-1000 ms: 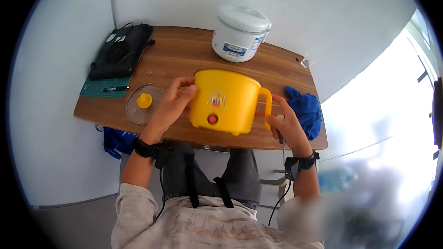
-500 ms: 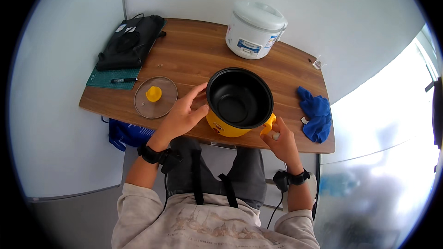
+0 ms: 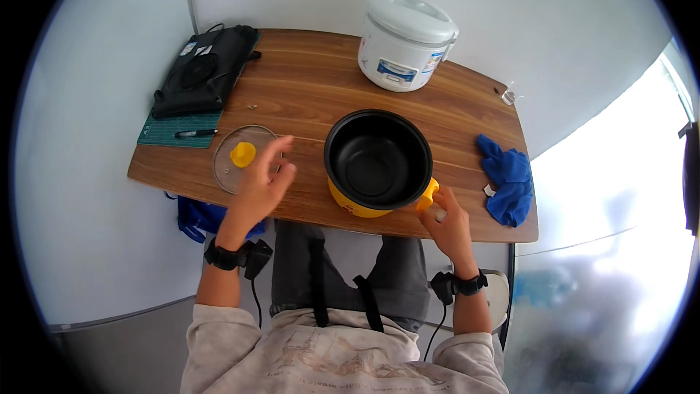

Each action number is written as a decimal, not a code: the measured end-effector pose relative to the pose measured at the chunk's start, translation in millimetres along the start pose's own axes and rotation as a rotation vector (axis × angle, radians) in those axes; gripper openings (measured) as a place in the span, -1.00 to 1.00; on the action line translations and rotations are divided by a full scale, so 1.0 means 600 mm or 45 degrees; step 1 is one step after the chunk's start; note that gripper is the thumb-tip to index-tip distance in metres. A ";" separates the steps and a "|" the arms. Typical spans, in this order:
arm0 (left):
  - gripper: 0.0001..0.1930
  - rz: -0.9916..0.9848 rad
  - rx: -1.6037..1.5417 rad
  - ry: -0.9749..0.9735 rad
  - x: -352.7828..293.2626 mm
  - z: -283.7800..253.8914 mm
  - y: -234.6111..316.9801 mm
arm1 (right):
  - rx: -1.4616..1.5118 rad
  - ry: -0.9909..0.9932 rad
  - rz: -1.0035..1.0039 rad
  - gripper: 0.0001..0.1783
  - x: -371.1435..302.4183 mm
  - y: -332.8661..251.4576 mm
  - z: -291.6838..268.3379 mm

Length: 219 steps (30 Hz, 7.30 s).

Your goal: The person uses a screwdriver to remove screws from a yellow pot and a white rice cooker. They disassemble the lids and internal components, placing the parts on the table.

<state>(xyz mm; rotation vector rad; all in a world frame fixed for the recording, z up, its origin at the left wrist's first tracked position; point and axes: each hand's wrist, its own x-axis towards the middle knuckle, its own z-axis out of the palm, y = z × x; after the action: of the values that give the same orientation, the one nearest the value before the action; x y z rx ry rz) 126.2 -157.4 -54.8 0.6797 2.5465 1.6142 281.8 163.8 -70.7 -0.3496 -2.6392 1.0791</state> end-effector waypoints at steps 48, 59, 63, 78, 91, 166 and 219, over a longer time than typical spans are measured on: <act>-0.73 0.640 0.528 -0.131 0.077 0.076 0.183 | 0.234 0.190 0.144 -0.47 -0.117 0.090 -0.012; -0.73 0.679 0.667 -0.151 0.089 0.123 0.169 | 0.283 0.195 0.196 -0.48 -0.119 0.092 -0.012; -0.72 0.634 0.661 -0.154 0.093 0.123 0.166 | 0.274 0.250 0.109 -0.49 -0.120 0.101 -0.007; -0.71 0.554 0.560 -0.216 0.092 0.114 0.155 | 0.303 0.205 0.186 -0.49 -0.120 0.089 -0.011; -0.69 0.199 0.154 0.036 -0.020 0.076 0.056 | 0.385 0.028 -0.025 -0.42 -0.044 -0.023 -0.008; -0.68 -0.083 0.834 -0.240 -0.052 -0.033 -0.056 | 1.286 -0.280 0.408 -0.59 0.153 0.012 -0.025; -0.52 0.392 0.890 -0.562 0.698 0.184 0.315 | 0.203 0.225 0.508 -0.85 0.220 -0.055 -0.479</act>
<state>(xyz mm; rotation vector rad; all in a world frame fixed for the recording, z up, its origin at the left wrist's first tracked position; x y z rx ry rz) -158.1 167.0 138.3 1.3480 2.6950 0.4592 250.3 368.7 170.7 -0.9193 -2.3641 1.2961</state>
